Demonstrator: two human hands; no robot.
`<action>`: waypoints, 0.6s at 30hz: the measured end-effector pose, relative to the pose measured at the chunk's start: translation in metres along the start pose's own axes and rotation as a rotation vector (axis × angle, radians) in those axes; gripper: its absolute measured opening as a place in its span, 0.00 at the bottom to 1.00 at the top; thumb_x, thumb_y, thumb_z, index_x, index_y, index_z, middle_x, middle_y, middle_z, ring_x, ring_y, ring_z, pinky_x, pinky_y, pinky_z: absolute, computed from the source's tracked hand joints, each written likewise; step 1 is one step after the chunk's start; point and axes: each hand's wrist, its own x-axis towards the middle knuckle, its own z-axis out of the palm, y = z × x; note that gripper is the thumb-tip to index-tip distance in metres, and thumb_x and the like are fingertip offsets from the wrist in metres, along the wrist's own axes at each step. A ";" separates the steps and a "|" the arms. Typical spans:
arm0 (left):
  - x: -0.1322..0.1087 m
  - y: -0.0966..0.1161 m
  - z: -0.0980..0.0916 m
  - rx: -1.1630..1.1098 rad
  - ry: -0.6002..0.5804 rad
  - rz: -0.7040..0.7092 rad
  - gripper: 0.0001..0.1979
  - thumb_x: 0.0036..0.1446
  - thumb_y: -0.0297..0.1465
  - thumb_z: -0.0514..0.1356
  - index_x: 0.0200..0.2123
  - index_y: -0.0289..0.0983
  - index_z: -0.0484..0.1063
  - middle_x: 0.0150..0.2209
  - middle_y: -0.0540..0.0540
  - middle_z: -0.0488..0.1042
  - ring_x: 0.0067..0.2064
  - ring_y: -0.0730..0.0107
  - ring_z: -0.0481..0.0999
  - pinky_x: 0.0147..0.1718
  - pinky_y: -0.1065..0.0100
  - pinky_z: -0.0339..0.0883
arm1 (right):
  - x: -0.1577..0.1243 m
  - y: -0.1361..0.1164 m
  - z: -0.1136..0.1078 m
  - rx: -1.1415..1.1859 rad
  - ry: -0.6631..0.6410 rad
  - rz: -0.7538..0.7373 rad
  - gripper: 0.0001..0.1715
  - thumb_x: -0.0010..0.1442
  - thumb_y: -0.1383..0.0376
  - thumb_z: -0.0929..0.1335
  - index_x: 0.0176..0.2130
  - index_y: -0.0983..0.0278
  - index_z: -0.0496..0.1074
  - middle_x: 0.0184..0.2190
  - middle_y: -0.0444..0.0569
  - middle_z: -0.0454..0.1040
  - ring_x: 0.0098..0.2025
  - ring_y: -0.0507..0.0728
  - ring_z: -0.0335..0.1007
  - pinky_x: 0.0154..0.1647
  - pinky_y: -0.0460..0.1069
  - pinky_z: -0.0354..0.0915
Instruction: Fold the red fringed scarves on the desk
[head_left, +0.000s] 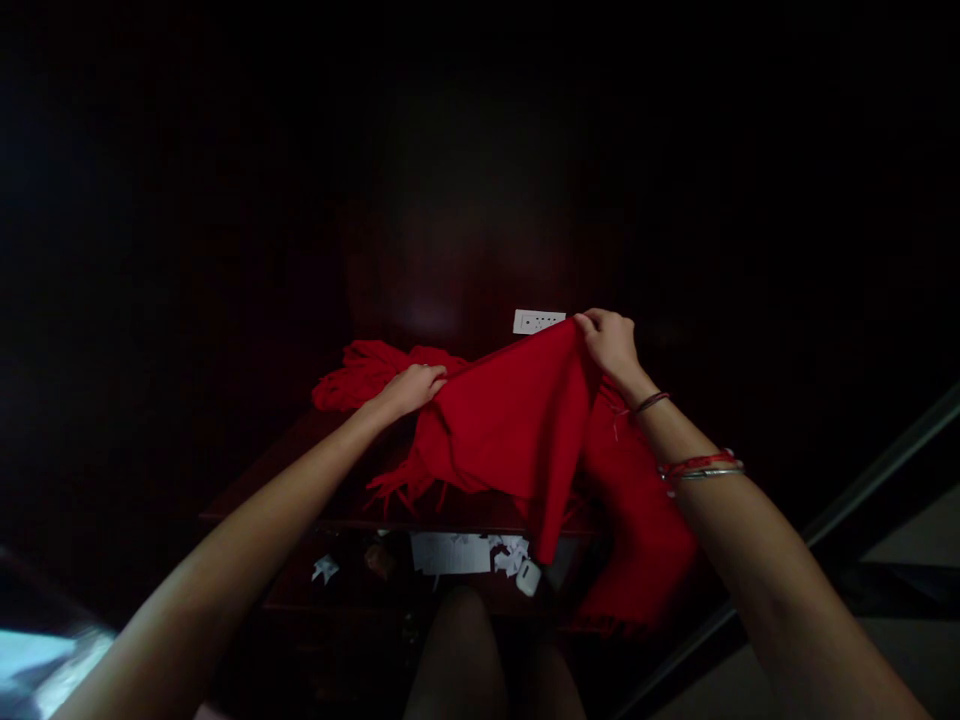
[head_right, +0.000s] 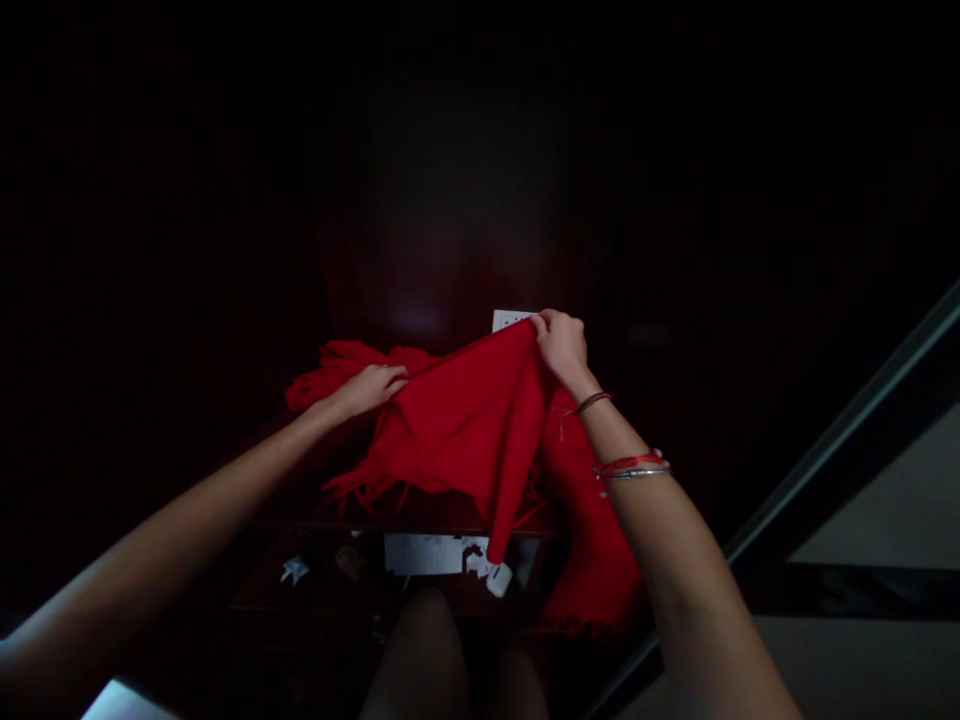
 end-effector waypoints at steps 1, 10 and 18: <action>0.001 -0.005 0.001 0.055 0.013 -0.053 0.08 0.47 0.29 0.50 0.30 0.37 0.67 0.30 0.44 0.70 0.33 0.64 0.69 0.34 0.68 0.58 | 0.006 0.005 -0.002 0.000 0.029 0.055 0.19 0.57 0.59 0.55 0.38 0.65 0.67 0.34 0.54 0.70 0.35 0.54 0.63 0.32 0.45 0.54; 0.025 0.005 -0.006 -0.381 0.082 -0.239 0.11 0.48 0.27 0.46 0.31 0.33 0.66 0.30 0.47 0.70 0.32 0.71 0.68 0.31 0.73 0.60 | -0.009 -0.004 0.033 -0.059 -0.150 -0.029 0.23 0.47 0.61 0.65 0.44 0.66 0.65 0.43 0.57 0.62 0.44 0.60 0.57 0.39 0.51 0.55; 0.020 0.041 -0.024 -0.278 -0.013 0.165 0.11 0.46 0.36 0.51 0.28 0.35 0.68 0.25 0.52 0.68 0.27 0.75 0.65 0.26 0.75 0.55 | -0.024 -0.063 0.062 0.346 -0.504 -0.448 0.17 0.50 0.58 0.61 0.29 0.69 0.69 0.22 0.44 0.67 0.26 0.49 0.59 0.28 0.44 0.53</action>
